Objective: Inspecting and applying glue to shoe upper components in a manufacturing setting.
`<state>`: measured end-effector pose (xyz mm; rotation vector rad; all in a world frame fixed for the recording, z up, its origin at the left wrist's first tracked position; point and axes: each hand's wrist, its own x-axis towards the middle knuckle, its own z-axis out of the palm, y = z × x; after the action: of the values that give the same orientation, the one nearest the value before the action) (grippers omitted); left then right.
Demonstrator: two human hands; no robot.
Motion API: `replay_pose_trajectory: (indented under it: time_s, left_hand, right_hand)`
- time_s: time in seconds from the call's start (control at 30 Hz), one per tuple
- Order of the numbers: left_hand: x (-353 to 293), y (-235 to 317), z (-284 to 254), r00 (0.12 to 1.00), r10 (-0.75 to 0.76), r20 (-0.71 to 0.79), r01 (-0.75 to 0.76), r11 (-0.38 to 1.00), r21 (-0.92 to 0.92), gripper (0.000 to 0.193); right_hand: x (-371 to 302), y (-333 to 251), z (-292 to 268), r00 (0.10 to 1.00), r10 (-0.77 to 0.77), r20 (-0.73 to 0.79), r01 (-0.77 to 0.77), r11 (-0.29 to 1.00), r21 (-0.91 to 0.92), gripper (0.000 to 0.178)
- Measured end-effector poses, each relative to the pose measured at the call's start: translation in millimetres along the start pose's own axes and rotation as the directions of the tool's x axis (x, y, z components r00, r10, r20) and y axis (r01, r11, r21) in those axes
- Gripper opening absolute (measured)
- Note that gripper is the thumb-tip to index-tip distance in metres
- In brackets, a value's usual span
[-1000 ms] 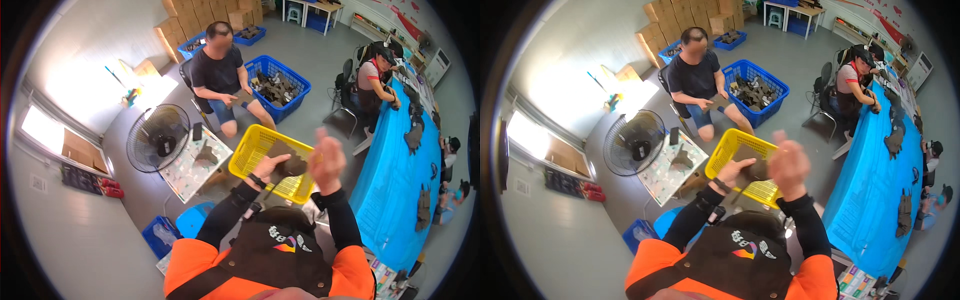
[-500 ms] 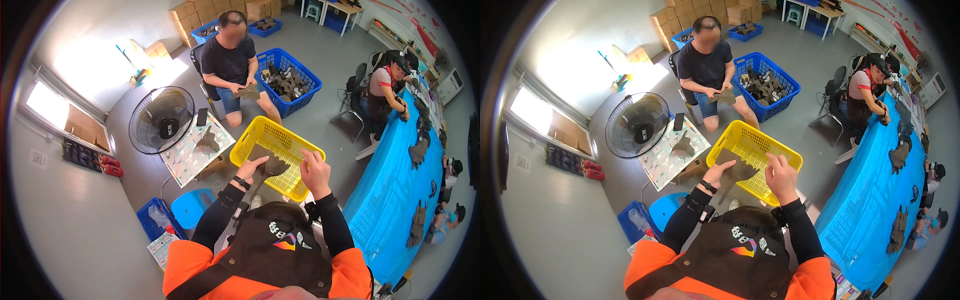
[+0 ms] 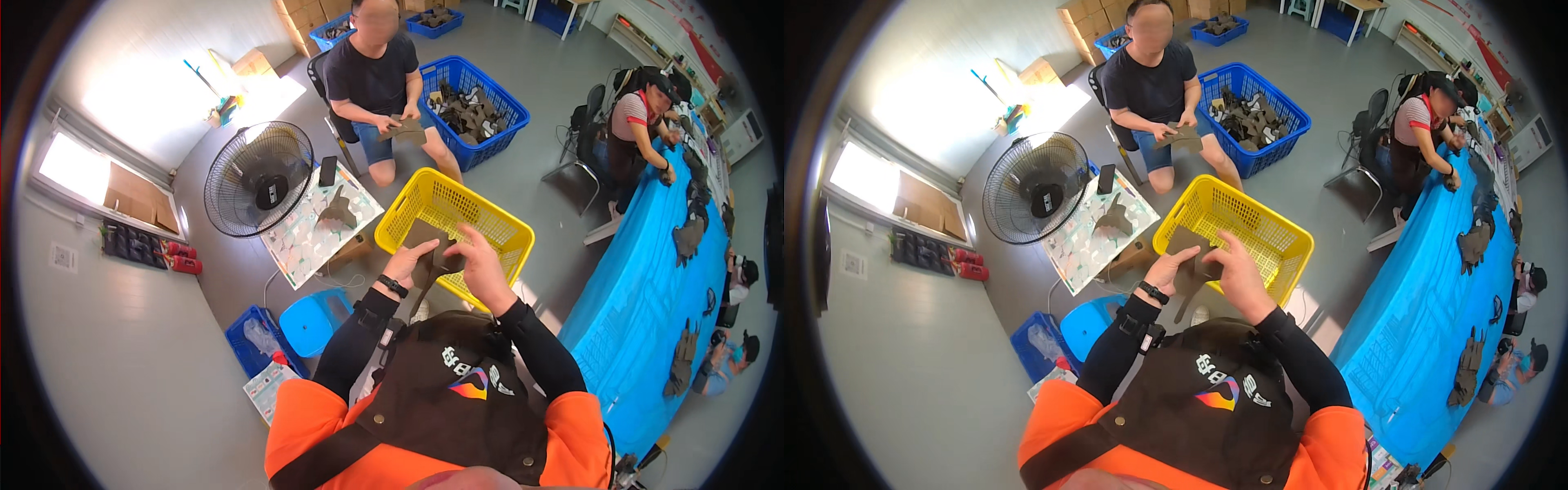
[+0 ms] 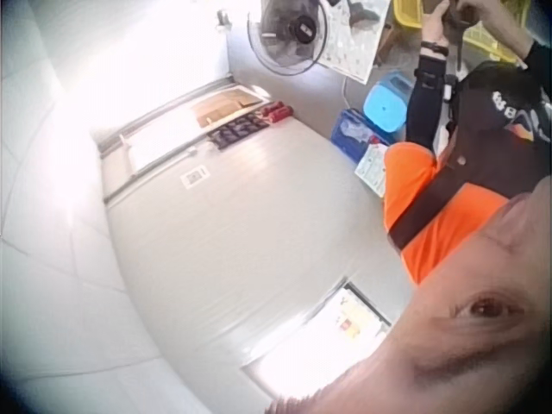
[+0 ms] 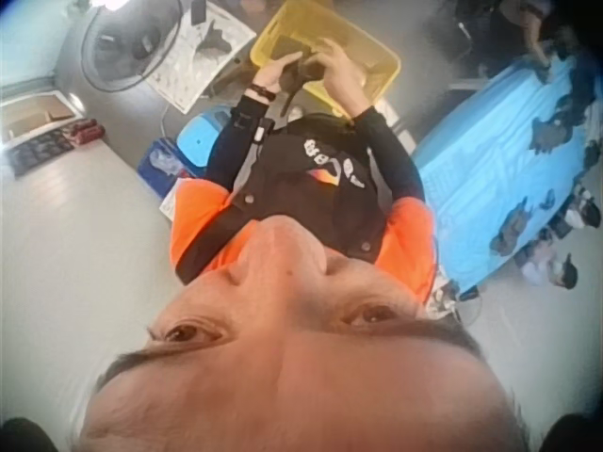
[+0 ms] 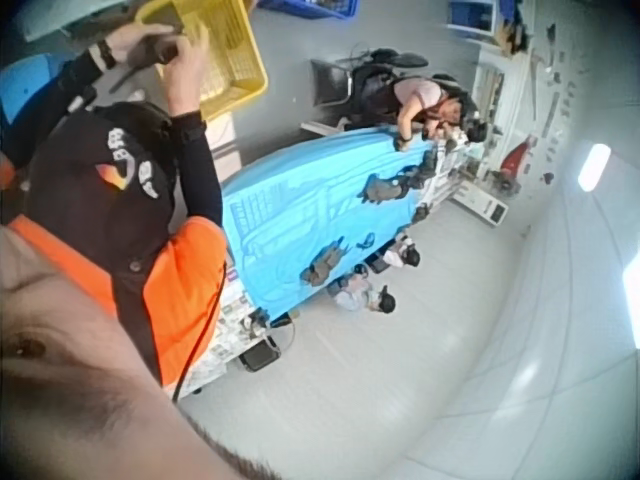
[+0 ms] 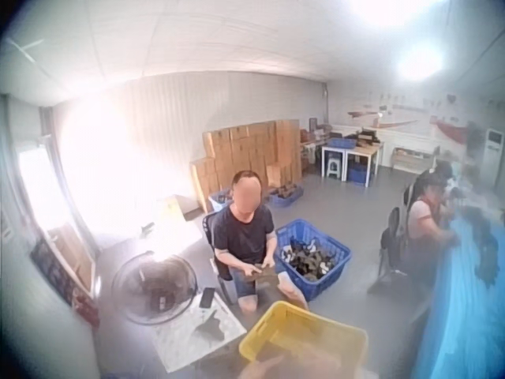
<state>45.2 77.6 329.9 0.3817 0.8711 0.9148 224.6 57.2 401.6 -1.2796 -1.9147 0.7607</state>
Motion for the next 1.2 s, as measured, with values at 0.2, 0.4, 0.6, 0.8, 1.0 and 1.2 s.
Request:
replay_pose_trajectory:
  time_s: [0.2,0.4,0.6,0.8,1.0,1.2]
  left_hand:
    - [-11.8,6.5,0.5,0.994,0.105,0.007,-0.104,0.991,-0.080,0.030]
    - [-17.0,4.8,-7.5,0.996,0.093,-0.006,-0.093,0.988,-0.122,0.031]
    - [-18.2,7.4,-6.1,0.997,0.072,0.001,-0.071,0.985,-0.154,0.031]
    - [-12.1,8.7,-7.7,0.998,0.066,0.023,-0.062,0.987,-0.145,0.032]
    - [-9.1,3.0,-9.1,0.998,0.048,0.027,-0.044,0.990,-0.132,0.031]
    - [-5.0,-5.2,-8.8,0.998,0.054,0.027,-0.052,0.997,-0.061,0.030]
  right_hand:
    - [32.3,-74.9,-63.1,0.712,-0.600,-0.365,0.421,0.780,-0.462,0.022]
    - [33.3,-82.5,-69.7,0.687,-0.638,-0.347,0.432,0.743,-0.511,0.022]
    - [34.0,-74.2,-65.3,0.688,-0.643,-0.337,0.454,0.743,-0.491,0.013]
    - [39.2,-54.9,-57.6,0.773,-0.560,-0.299,0.433,0.810,-0.396,0.016]
    - [32.8,-32.9,-42.1,0.842,-0.413,-0.348,0.329,0.903,-0.275,0.022]
    - [18.5,11.2,-29.8,0.951,0.047,-0.306,-0.021,0.996,0.087,0.020]
